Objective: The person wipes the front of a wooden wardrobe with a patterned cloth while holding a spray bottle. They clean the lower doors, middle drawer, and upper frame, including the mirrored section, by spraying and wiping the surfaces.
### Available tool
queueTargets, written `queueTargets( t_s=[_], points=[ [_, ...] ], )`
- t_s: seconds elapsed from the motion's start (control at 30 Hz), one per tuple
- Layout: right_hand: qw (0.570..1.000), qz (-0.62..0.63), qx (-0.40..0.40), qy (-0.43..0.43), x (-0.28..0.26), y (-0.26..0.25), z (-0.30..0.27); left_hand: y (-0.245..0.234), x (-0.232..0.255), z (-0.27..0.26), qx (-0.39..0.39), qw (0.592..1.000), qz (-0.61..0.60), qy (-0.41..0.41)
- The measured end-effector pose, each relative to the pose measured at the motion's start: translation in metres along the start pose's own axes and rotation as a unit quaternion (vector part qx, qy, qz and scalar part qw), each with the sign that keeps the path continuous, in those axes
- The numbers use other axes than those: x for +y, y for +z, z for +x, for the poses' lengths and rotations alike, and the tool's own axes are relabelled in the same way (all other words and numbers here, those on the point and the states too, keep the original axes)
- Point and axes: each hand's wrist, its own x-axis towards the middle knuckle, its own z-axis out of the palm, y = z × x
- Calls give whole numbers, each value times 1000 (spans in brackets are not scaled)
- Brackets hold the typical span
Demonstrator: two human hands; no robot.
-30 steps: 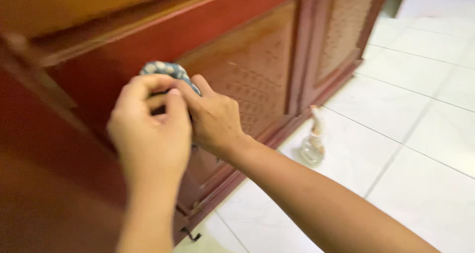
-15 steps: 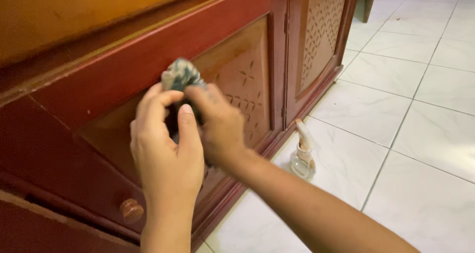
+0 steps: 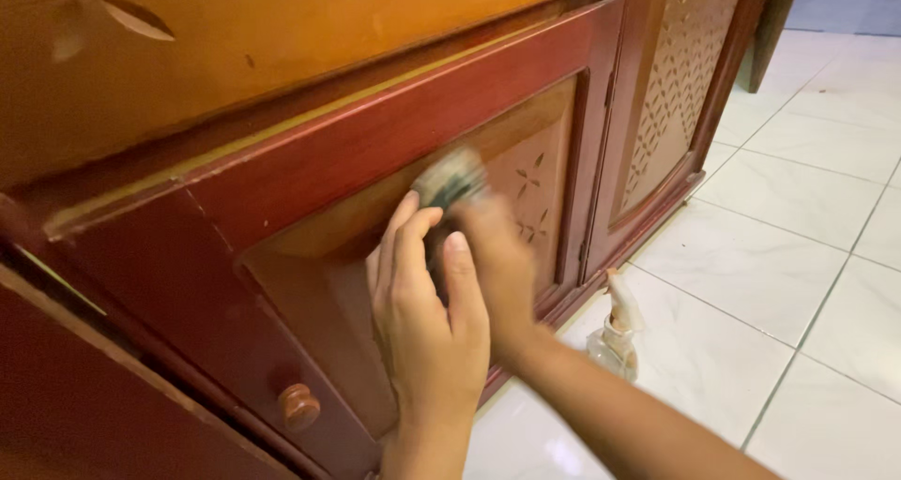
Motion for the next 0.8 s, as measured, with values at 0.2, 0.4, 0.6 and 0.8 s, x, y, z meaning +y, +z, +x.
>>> queueTargets(
  t_s=[0.2, 0.4, 0.6, 0.8],
  points=[
    [973, 0, 162, 162, 71, -1, 39, -7, -12, -2, -57, 998, 6, -13],
    [980, -10, 156, 122, 78, 4, 9, 9, -14, -5, -86, 996, -20, -20],
    [990, 13, -97, 104, 75, 21, -43, 28, -21, -16, -90, 995, -37, -13],
    [982, -87, 104, 134, 150, 4, 1, 27, -15, -7, -119, 992, -42, -26]
  ],
)
